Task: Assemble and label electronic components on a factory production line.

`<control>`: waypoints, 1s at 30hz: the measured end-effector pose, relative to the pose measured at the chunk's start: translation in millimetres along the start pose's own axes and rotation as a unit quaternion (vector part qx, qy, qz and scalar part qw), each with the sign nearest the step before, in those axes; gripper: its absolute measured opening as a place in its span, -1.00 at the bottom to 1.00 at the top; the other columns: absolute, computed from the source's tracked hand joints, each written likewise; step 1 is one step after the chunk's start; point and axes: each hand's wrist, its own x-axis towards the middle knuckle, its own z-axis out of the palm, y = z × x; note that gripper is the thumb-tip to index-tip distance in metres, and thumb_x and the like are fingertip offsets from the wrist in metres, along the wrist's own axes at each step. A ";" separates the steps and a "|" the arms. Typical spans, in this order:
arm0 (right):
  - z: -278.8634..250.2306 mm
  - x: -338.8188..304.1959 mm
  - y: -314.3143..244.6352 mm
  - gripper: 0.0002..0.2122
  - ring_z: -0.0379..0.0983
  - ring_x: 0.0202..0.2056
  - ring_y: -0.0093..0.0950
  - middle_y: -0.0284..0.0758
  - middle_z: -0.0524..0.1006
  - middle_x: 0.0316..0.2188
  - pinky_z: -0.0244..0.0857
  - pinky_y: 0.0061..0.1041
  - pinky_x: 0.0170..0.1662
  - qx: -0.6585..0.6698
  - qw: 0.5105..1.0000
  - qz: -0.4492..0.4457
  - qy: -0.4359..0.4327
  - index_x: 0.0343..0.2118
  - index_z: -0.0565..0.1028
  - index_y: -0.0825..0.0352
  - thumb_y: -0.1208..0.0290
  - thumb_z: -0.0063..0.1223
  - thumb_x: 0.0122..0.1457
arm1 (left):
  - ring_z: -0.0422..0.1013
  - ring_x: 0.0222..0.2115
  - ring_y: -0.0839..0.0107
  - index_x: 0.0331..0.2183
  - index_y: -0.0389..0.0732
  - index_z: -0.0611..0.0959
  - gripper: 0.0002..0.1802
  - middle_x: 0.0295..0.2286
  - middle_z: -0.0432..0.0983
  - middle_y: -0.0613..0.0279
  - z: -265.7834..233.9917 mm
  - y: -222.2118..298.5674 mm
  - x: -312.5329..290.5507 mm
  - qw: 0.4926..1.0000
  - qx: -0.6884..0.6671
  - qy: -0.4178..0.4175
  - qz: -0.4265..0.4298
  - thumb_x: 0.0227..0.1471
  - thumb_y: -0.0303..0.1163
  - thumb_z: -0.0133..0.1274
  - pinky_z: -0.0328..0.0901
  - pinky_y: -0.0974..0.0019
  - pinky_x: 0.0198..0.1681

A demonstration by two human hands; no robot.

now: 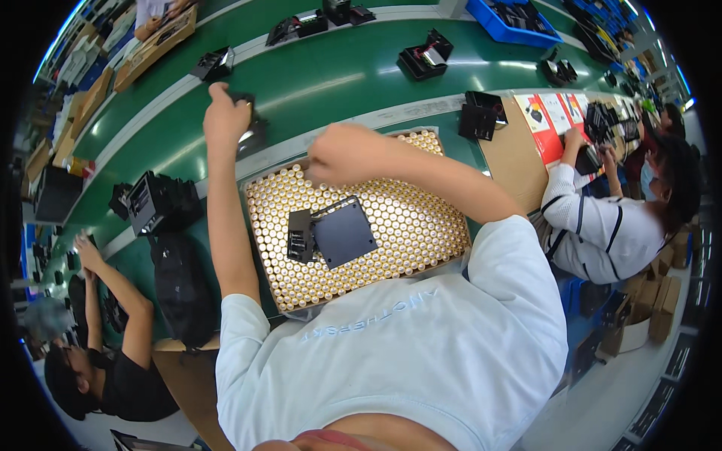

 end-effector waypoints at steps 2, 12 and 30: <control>7.7 -8.3 -5.2 -0.73 0.48 -0.52 -0.14 -0.16 0.57 -0.54 0.40 -0.26 -0.35 -0.003 0.999 0.027 -0.046 -0.34 0.55 0.38 0.22 0.01 0.18 | 0.47 -0.36 -0.10 -0.12 -0.26 0.38 -0.61 -0.34 0.49 -0.20 10.1 -1.5 3.5 0.994 0.103 0.024 0.010 -0.03 -0.38 -0.03 0.37 -0.02 -0.26; 32.5 -4.4 7.1 -0.59 0.51 -0.47 -0.07 -0.12 0.58 -0.52 0.42 -0.18 -0.35 -0.029 0.994 -0.080 -0.066 -0.47 0.58 0.41 0.06 0.04 0.17 | 0.50 -0.37 0.18 0.09 -0.12 0.37 -0.46 -0.34 0.59 0.07 73.9 128.6 36.7 0.910 -0.013 -0.236 0.340 0.04 -0.32 0.03 0.37 0.18 -0.26; 45.4 3.0 29.3 -0.73 0.50 -0.50 -0.23 -0.25 0.58 -0.50 0.40 -0.31 -0.41 -0.026 0.957 -0.254 0.137 -0.46 0.55 0.34 0.21 0.04 0.19 | 0.52 -0.46 0.22 -0.20 -0.28 0.60 -0.60 -0.41 0.59 0.05 191.5 246.5 52.5 0.914 0.097 -0.214 0.330 -0.04 -0.20 0.11 0.42 0.25 -0.34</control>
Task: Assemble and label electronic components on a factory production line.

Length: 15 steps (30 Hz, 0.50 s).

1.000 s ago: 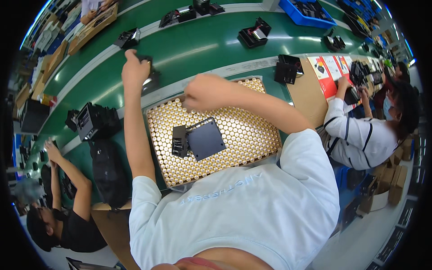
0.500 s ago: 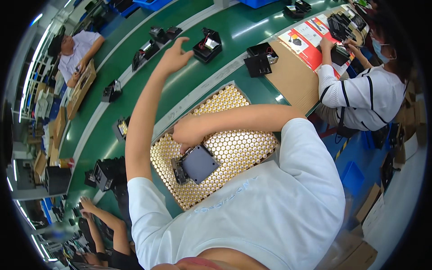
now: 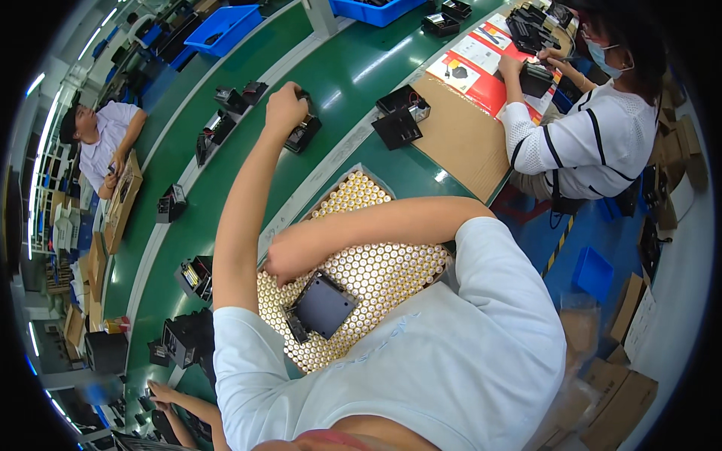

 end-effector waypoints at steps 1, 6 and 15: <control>-9.2 -1.8 5.8 -0.73 0.48 -0.54 -0.26 -0.28 0.57 -0.49 0.37 -0.34 -0.46 0.016 1.000 -0.016 0.011 -0.49 0.51 0.34 0.19 0.08 0.15 | 0.52 -0.44 0.20 -0.20 -0.29 0.59 -0.61 -0.38 0.58 0.02 -1.7 -1.6 -8.9 0.996 -0.082 0.016 -0.013 -0.05 -0.23 0.12 0.43 0.23 -0.33; -78.2 -23.5 40.1 -0.75 0.32 -0.68 -0.39 -0.33 0.51 -0.65 0.26 -0.46 -0.54 0.098 0.961 0.186 0.179 -0.52 0.55 0.31 0.22 0.11 0.14 | 0.52 -0.39 0.14 -0.16 -0.34 0.56 -0.63 -0.33 0.55 -0.05 -3.8 -47.7 -43.8 0.907 -0.406 0.064 -0.088 -0.05 -0.38 0.14 0.45 0.19 -0.32; -131.8 -30.3 147.7 -0.64 0.32 -0.69 -0.35 -0.21 0.53 -0.67 0.32 -0.44 -0.49 -0.081 0.888 0.414 0.181 -0.51 0.63 0.46 0.16 0.12 0.12 | 0.49 -0.39 0.27 -0.09 -0.41 0.43 -0.65 -0.36 0.51 0.02 0.5 -64.2 -70.3 0.572 -0.811 0.036 -0.118 0.09 -0.47 0.04 0.44 0.26 -0.33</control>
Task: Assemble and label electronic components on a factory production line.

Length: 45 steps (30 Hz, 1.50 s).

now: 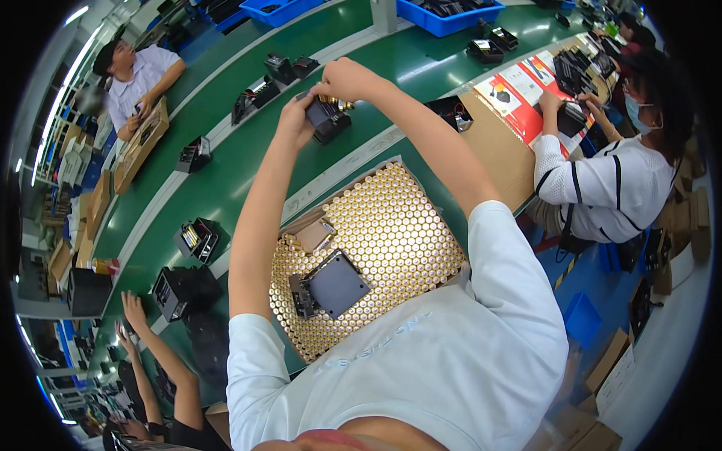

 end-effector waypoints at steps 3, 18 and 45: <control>11.0 10.7 -6.0 -0.63 0.32 -0.69 -0.35 -0.23 0.51 -0.70 0.33 -0.45 -0.48 -0.010 0.998 -0.006 -0.062 -0.54 0.62 0.45 0.16 0.13 0.11 | 0.48 -0.38 0.28 -0.11 -0.38 0.45 -0.69 -0.34 0.51 0.04 -2.7 3.9 -7.2 1.000 -0.002 0.015 0.001 0.13 -0.41 0.00 0.44 0.25 -0.31; 30.9 -28.6 -38.9 -0.64 0.43 -0.62 -0.31 -0.24 0.58 -0.61 0.35 -0.41 -0.46 -0.064 0.995 -0.072 -0.018 -0.36 0.65 0.32 0.05 0.13 0.12 | 0.43 -0.26 0.22 -0.06 -0.27 0.39 -0.68 -0.21 0.44 -0.02 -11.9 13.2 -25.7 0.984 0.059 0.165 0.019 0.16 -0.41 0.00 0.44 0.14 -0.29; 42.4 10.9 -42.1 -0.39 0.27 -0.77 -0.45 -0.30 0.41 -0.78 0.28 -0.44 -0.64 0.079 0.965 0.135 -0.211 -0.73 0.46 0.45 -0.06 -0.07 0.24 | 0.44 -0.21 0.07 0.18 -0.16 0.12 -0.12 -0.09 0.29 -0.28 -48.3 33.1 -52.3 0.985 0.164 0.048 -0.002 -0.17 -0.66 0.14 0.43 0.09 -0.31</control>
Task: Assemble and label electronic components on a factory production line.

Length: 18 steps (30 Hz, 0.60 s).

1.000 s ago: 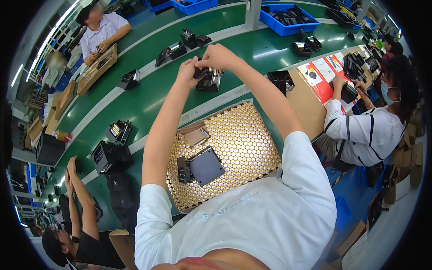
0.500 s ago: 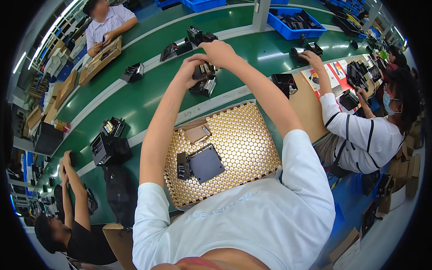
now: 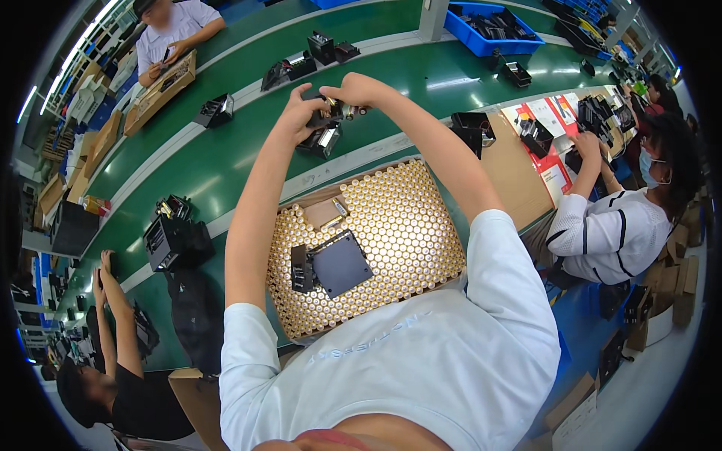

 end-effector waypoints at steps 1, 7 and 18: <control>5.6 -1.7 0.3 -0.40 0.26 -0.77 -0.45 -0.30 0.40 -0.78 0.26 -0.44 -0.65 0.010 0.999 -0.021 0.031 -0.74 0.45 0.43 -0.06 -0.06 0.23 | 0.44 -0.21 0.06 0.18 -0.15 0.12 -0.11 -0.08 0.29 -0.29 -0.6 1.1 -1.3 1.000 -0.021 0.005 -0.004 -0.18 -0.67 0.14 0.43 0.09 -0.31; 43.4 -1.3 2.4 -0.41 0.20 -0.80 -0.49 -0.31 0.38 -0.80 0.18 -0.46 -0.70 0.068 0.979 -0.114 0.158 -0.75 0.45 0.40 -0.06 -0.01 0.21 | 0.42 -0.18 0.02 0.19 -0.13 0.12 -0.07 -0.06 0.27 -0.30 -9.3 1.1 -9.7 0.995 -0.092 0.033 -0.011 -0.21 -0.72 0.14 0.43 0.08 -0.29; 50.4 11.0 -2.9 -0.46 0.25 -0.79 -0.44 -0.26 0.44 -0.77 0.23 -0.44 -0.67 0.225 0.974 -0.026 0.001 -0.67 0.52 0.46 0.00 -0.01 0.21 | 0.44 -0.19 0.01 0.19 -0.14 0.16 -0.01 -0.08 0.31 -0.29 -26.4 -3.1 -20.3 0.997 -0.033 0.022 0.071 -0.28 -0.80 0.19 0.43 0.06 -0.18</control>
